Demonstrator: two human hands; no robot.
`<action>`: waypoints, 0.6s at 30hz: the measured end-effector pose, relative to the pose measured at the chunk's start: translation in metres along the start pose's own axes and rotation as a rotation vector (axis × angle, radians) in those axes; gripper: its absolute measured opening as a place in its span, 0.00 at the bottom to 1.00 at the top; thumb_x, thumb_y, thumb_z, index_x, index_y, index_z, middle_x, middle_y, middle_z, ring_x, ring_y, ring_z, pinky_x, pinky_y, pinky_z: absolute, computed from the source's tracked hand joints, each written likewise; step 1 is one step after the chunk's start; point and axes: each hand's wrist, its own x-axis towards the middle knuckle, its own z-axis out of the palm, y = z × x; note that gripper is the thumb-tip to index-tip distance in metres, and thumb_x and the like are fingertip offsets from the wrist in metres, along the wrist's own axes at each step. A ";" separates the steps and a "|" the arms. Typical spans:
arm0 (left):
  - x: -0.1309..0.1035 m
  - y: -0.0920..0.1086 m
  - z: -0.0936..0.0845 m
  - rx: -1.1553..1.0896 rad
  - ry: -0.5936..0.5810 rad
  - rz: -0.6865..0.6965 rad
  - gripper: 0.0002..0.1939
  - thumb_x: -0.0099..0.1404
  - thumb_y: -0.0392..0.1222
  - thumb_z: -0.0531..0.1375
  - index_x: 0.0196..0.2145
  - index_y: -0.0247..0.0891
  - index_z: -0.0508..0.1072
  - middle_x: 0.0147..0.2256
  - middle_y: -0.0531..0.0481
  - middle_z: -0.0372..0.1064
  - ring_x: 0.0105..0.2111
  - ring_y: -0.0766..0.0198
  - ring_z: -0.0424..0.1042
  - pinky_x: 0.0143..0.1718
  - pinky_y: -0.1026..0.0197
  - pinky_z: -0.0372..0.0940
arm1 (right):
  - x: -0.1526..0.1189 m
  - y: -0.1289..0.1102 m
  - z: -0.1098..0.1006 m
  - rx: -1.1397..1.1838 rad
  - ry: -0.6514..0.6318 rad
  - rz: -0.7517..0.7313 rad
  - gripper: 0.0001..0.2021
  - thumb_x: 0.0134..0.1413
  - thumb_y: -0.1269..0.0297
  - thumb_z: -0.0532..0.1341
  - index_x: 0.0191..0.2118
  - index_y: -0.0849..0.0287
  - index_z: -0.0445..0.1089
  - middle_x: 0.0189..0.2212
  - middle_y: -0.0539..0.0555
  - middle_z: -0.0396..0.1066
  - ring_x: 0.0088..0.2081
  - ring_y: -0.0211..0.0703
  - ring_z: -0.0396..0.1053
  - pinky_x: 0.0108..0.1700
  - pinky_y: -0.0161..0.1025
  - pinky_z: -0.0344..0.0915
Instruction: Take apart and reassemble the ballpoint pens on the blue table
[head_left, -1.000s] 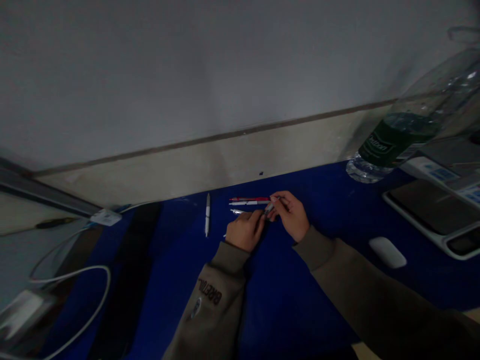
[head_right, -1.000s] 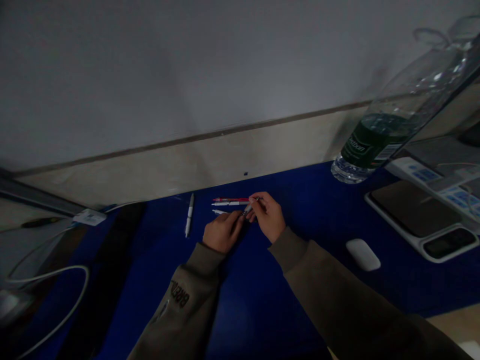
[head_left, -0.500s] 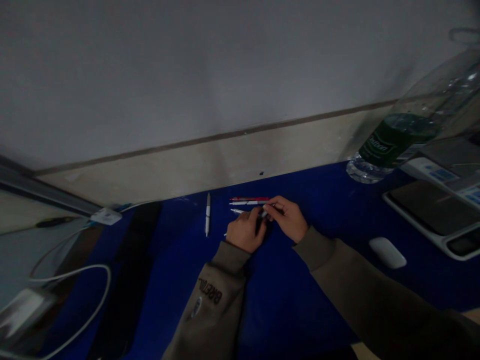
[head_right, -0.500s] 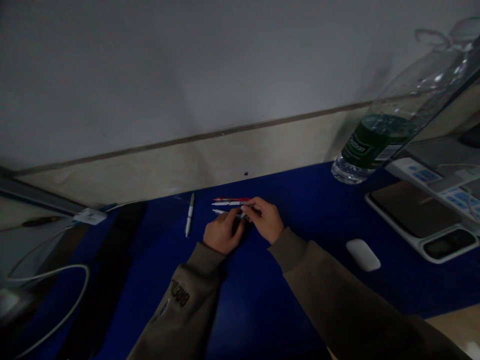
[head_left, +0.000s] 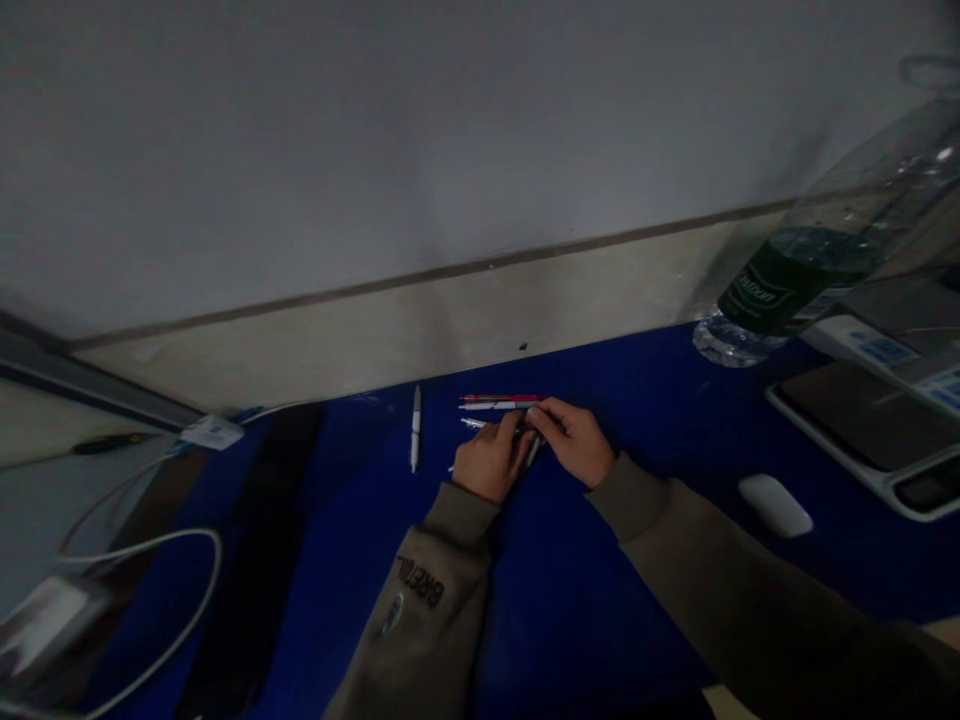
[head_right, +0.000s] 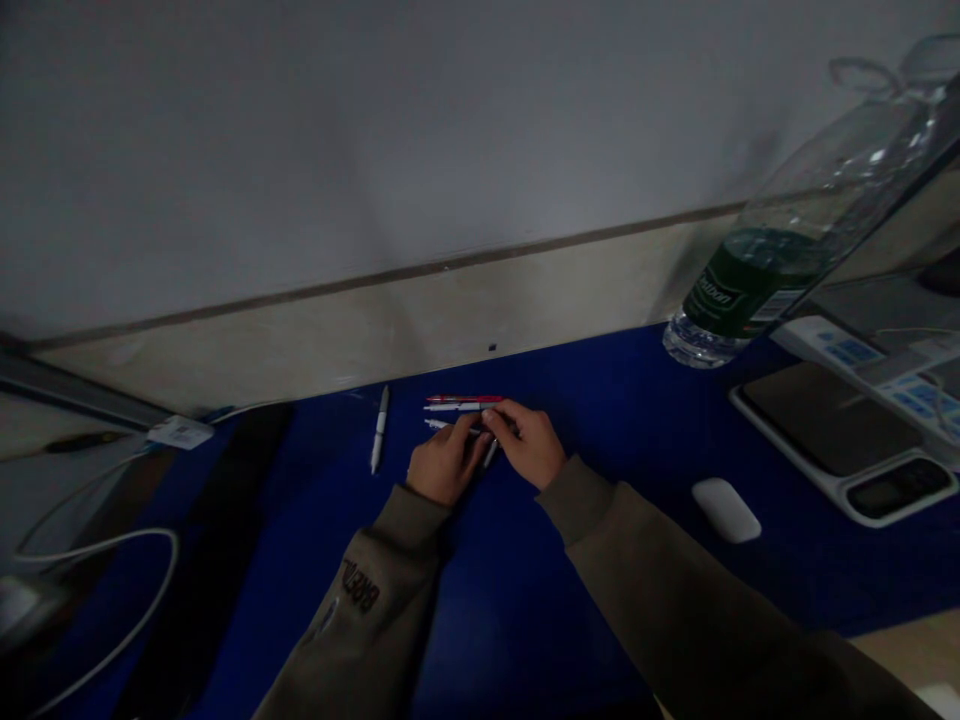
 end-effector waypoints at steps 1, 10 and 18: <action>0.000 0.000 0.000 0.012 -0.009 -0.011 0.20 0.71 0.54 0.43 0.53 0.44 0.61 0.37 0.47 0.73 0.36 0.58 0.74 0.30 0.62 0.64 | 0.000 0.000 0.000 0.002 -0.001 0.003 0.13 0.61 0.55 0.54 0.38 0.56 0.72 0.31 0.51 0.74 0.32 0.40 0.71 0.34 0.36 0.66; 0.001 -0.001 0.002 0.048 -0.026 -0.020 0.20 0.71 0.52 0.42 0.52 0.42 0.63 0.35 0.46 0.72 0.36 0.58 0.74 0.29 0.64 0.63 | -0.001 -0.001 0.002 0.080 -0.034 0.040 0.09 0.58 0.58 0.58 0.35 0.58 0.69 0.26 0.50 0.73 0.26 0.39 0.71 0.33 0.37 0.67; 0.000 0.000 0.003 0.065 0.010 0.012 0.18 0.71 0.50 0.43 0.49 0.40 0.65 0.33 0.44 0.71 0.35 0.57 0.73 0.29 0.62 0.64 | -0.001 -0.001 0.002 0.086 -0.027 0.039 0.08 0.57 0.58 0.59 0.35 0.57 0.70 0.26 0.51 0.74 0.26 0.39 0.71 0.32 0.38 0.67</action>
